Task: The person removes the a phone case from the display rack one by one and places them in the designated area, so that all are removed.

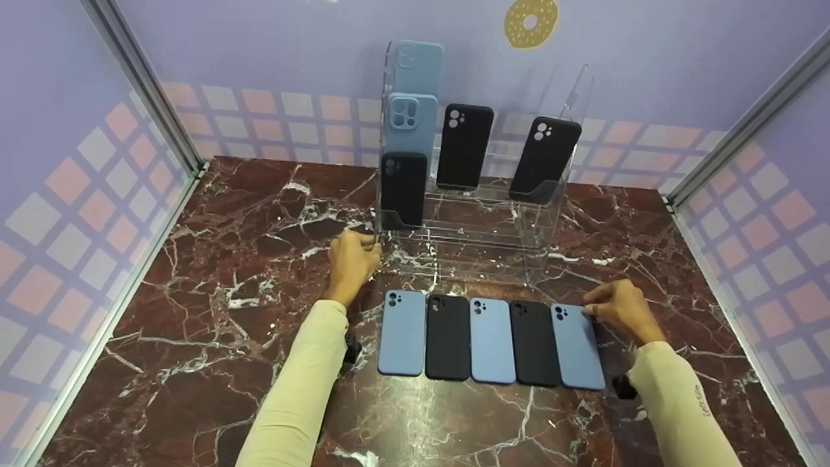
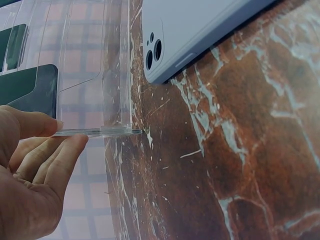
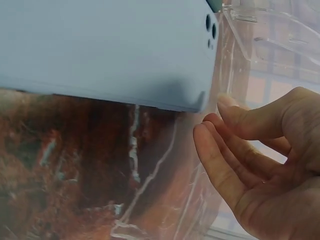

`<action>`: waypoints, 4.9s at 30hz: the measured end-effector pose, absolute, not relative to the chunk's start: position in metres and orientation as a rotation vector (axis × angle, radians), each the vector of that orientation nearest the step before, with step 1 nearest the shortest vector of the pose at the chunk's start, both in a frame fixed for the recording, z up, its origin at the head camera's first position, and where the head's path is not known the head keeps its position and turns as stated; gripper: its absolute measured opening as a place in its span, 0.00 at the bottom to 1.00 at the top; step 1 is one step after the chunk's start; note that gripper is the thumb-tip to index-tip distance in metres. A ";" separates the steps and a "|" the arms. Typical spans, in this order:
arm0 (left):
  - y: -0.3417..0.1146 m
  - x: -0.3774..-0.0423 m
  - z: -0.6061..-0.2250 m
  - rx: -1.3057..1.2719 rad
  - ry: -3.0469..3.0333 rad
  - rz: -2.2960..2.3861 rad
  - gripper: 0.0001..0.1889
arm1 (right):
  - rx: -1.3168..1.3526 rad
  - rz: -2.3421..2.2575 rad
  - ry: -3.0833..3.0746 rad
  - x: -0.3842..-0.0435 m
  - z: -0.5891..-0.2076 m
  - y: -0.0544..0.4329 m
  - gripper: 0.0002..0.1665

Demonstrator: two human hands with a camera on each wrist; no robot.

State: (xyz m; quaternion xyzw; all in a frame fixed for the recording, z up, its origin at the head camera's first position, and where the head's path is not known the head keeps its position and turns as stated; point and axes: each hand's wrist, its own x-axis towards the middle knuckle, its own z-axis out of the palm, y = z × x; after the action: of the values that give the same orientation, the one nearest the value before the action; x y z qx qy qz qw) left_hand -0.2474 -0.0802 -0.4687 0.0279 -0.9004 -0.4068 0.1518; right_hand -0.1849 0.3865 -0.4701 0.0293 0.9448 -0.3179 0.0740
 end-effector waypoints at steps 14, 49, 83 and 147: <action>-0.080 -0.248 -0.469 0.093 -2.577 -1.181 0.08 | -0.091 -0.846 2.942 -0.186 -0.440 0.337 0.09; -0.080 -0.247 -0.469 0.096 -2.589 -1.210 0.09 | -0.688 -0.934 3.044 -0.250 -0.361 0.133 0.34; -0.080 -0.246 -0.467 0.128 -2.599 -1.209 0.10 | -1.029 -1.465 3.231 -0.286 -0.364 0.104 0.10; -0.079 -0.248 -0.467 0.148 -2.623 -1.248 0.11 | 0.018 -0.698 3.103 -0.171 -0.391 0.422 0.10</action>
State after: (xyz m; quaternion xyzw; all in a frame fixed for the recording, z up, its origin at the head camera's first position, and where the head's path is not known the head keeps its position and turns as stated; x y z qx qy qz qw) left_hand -0.2480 -0.0795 -0.4668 0.0505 -0.8957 -0.4262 0.1163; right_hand -0.1715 0.4222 -0.3906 0.0056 0.9755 -0.2193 -0.0196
